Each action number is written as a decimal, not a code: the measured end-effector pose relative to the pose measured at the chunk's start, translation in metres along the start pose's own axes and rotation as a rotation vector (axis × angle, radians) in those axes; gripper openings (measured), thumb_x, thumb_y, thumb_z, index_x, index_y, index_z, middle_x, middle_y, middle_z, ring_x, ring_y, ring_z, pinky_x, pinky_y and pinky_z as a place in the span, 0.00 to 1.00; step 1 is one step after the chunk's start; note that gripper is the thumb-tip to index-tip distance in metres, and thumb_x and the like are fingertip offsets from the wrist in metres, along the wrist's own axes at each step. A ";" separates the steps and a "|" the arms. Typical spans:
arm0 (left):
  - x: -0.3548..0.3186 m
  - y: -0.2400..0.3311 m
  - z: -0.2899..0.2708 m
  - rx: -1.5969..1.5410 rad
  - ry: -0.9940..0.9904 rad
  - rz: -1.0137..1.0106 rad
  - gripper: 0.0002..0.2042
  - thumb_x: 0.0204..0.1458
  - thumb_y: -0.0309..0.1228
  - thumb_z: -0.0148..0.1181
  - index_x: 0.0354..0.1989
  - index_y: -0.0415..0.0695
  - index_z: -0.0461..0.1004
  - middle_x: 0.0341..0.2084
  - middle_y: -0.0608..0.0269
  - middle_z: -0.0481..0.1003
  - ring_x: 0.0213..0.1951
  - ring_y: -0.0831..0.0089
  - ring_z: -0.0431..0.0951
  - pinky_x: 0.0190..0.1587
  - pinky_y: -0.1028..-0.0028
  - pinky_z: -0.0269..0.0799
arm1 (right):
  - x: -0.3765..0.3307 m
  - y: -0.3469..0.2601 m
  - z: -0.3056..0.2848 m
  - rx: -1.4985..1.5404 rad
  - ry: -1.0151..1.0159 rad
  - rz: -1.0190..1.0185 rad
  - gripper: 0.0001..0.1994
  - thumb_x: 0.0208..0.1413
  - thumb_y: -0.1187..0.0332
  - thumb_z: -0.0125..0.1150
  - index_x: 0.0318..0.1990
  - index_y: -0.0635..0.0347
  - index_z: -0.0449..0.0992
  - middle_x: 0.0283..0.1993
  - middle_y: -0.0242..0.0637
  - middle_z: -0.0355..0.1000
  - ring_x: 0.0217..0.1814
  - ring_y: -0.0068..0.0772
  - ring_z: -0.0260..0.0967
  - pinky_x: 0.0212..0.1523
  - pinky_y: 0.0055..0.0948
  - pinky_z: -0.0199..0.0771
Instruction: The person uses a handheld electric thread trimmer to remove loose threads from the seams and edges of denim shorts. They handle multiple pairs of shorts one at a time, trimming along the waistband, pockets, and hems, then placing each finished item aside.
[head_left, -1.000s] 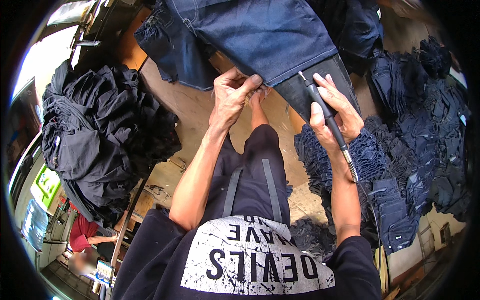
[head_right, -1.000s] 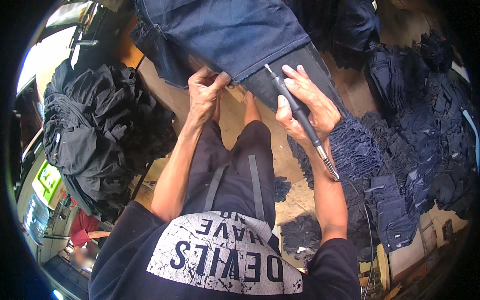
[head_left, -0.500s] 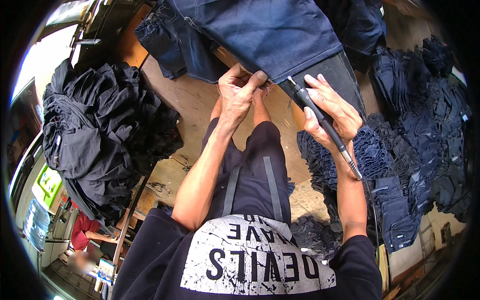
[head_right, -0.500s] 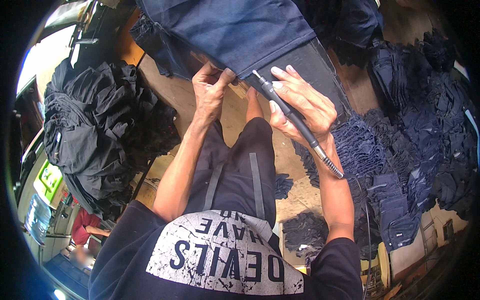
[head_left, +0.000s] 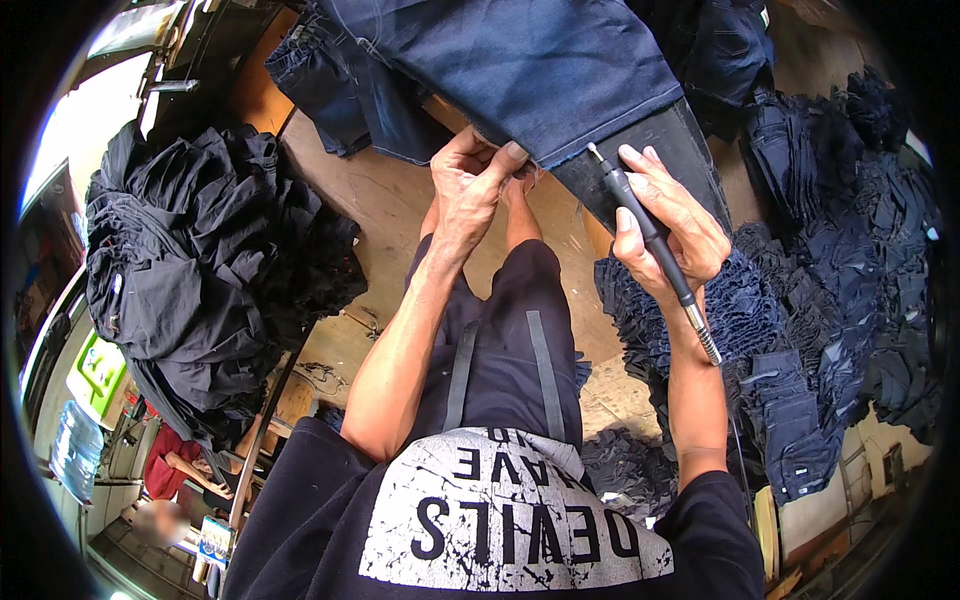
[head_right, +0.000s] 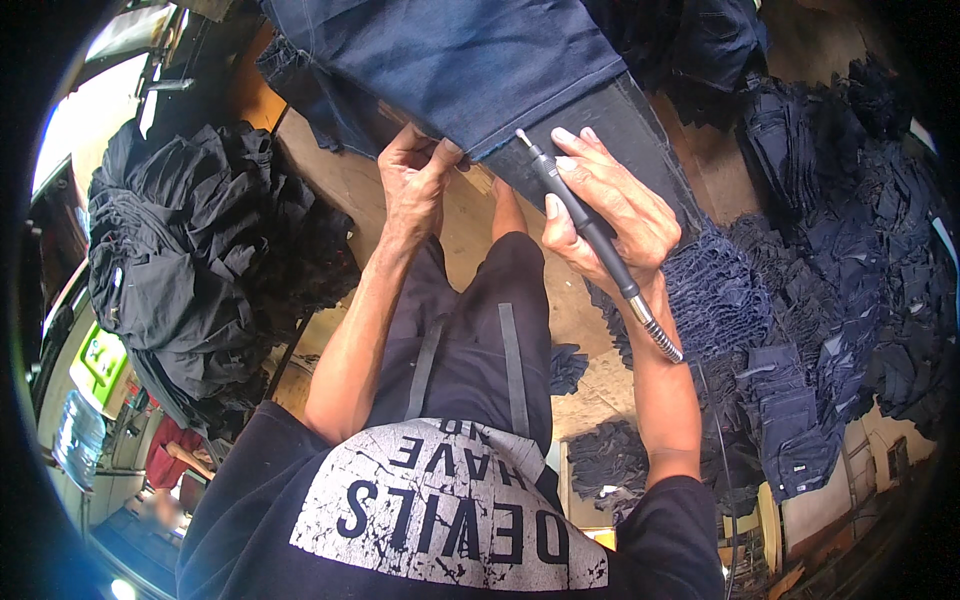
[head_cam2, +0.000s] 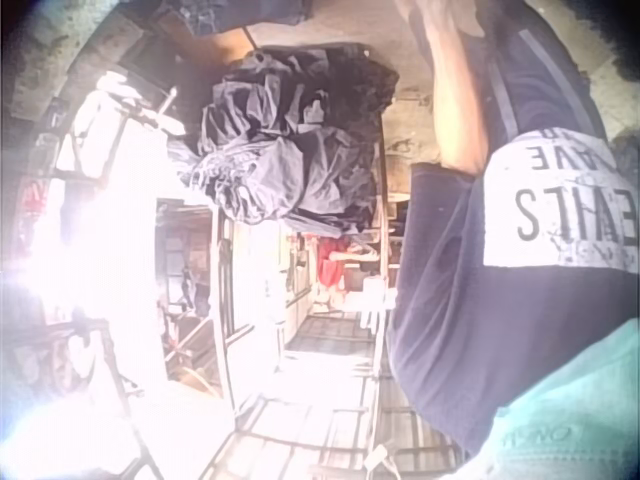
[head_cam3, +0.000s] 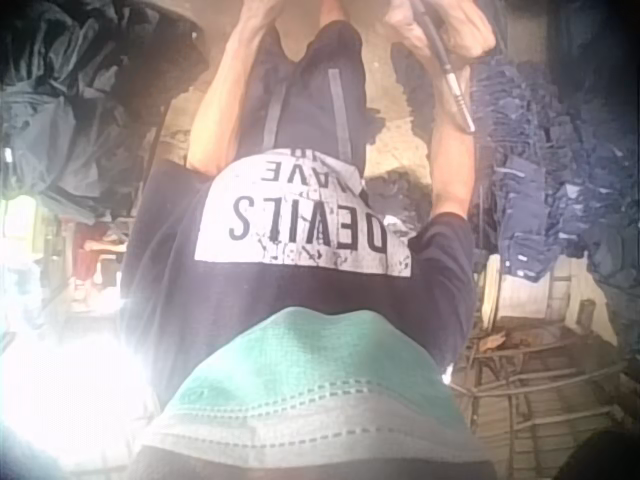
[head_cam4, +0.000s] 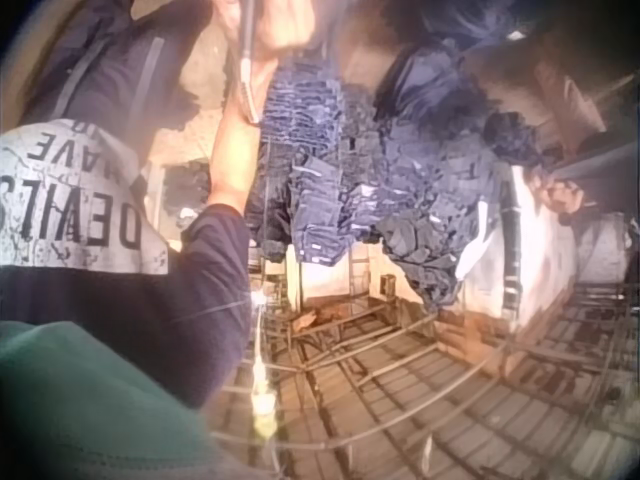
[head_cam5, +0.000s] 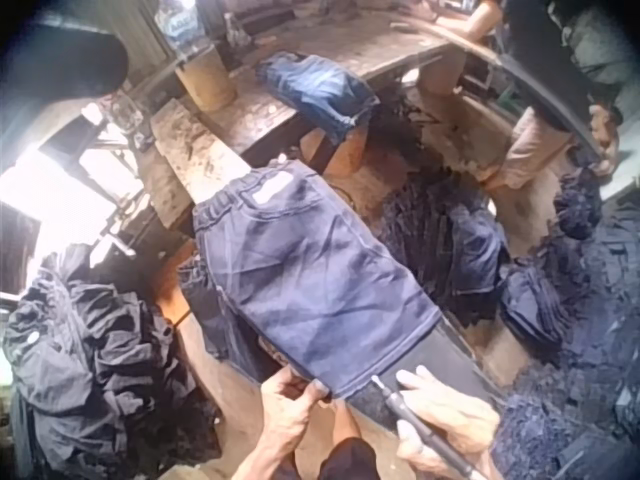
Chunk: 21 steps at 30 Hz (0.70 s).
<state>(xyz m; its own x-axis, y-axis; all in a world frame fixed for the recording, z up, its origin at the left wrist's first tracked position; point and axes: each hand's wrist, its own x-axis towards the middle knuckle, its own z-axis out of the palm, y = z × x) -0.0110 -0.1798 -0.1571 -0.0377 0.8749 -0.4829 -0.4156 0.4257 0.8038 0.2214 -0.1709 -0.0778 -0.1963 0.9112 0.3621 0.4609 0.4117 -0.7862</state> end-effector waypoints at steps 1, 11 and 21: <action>0.000 0.000 0.000 0.002 0.007 -0.006 0.10 0.60 0.27 0.77 0.44 0.37 0.83 0.35 0.60 0.85 0.33 0.73 0.82 0.41 0.70 0.79 | 0.000 0.000 0.000 -0.004 0.002 0.003 0.17 0.48 0.80 0.71 0.48 0.71 0.85 0.47 0.59 0.86 0.57 0.57 0.87 0.65 0.56 0.84; 0.001 0.000 0.001 0.015 0.011 0.011 0.07 0.61 0.23 0.73 0.44 0.34 0.82 0.36 0.57 0.86 0.34 0.72 0.84 0.40 0.71 0.81 | -0.003 0.002 0.001 0.000 0.067 0.033 0.17 0.47 0.81 0.71 0.47 0.72 0.85 0.47 0.60 0.86 0.57 0.56 0.87 0.66 0.57 0.83; 0.002 -0.002 -0.002 0.027 0.000 0.026 0.08 0.63 0.23 0.73 0.44 0.31 0.82 0.36 0.54 0.86 0.35 0.70 0.87 0.42 0.69 0.86 | -0.004 0.002 -0.001 -0.025 0.119 0.101 0.16 0.48 0.82 0.69 0.48 0.74 0.85 0.50 0.61 0.85 0.59 0.58 0.86 0.67 0.57 0.82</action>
<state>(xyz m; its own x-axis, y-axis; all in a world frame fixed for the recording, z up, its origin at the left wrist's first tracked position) -0.0123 -0.1795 -0.1604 -0.0479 0.8856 -0.4620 -0.3900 0.4092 0.8249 0.2240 -0.1742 -0.0806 -0.0443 0.9393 0.3402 0.4949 0.3165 -0.8093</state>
